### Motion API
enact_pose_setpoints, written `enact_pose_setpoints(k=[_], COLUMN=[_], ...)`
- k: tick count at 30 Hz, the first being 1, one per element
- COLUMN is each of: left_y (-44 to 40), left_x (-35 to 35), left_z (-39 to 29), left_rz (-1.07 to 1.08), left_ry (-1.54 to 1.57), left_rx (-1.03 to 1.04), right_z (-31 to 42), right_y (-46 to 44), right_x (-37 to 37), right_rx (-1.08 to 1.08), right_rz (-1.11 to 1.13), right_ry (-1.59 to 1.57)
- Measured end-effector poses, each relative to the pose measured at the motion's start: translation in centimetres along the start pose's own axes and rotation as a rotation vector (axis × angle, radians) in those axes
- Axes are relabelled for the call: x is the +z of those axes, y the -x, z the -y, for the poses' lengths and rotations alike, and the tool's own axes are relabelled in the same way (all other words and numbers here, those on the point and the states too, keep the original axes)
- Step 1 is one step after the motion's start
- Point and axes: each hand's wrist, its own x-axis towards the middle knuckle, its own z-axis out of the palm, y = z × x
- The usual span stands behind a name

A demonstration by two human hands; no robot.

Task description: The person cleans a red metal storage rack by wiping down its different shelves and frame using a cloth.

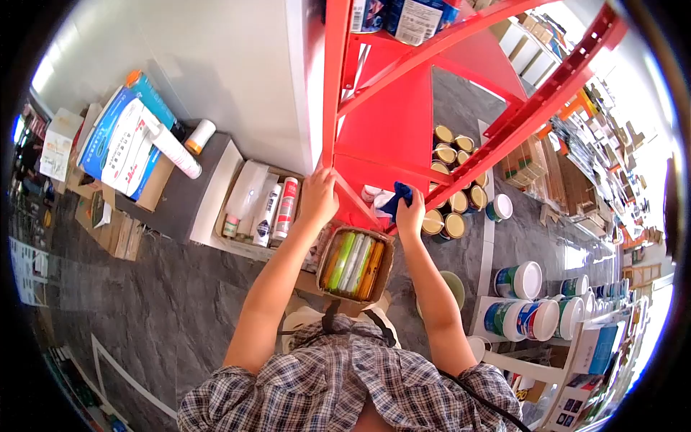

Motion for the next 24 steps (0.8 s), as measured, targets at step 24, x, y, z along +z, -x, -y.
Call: enact_pose_setpoints(k=[24], left_y=[6.1], left_x=[4.4], left_z=[1.1], left_rz=[0.079], left_ry=[0.187], left_rx=[0.091], right_z=[1.9], right_y=[-12.4], right_x=[8.3], right_rx=[-0.18], right_rz=[0.554], right_ry=[0.67])
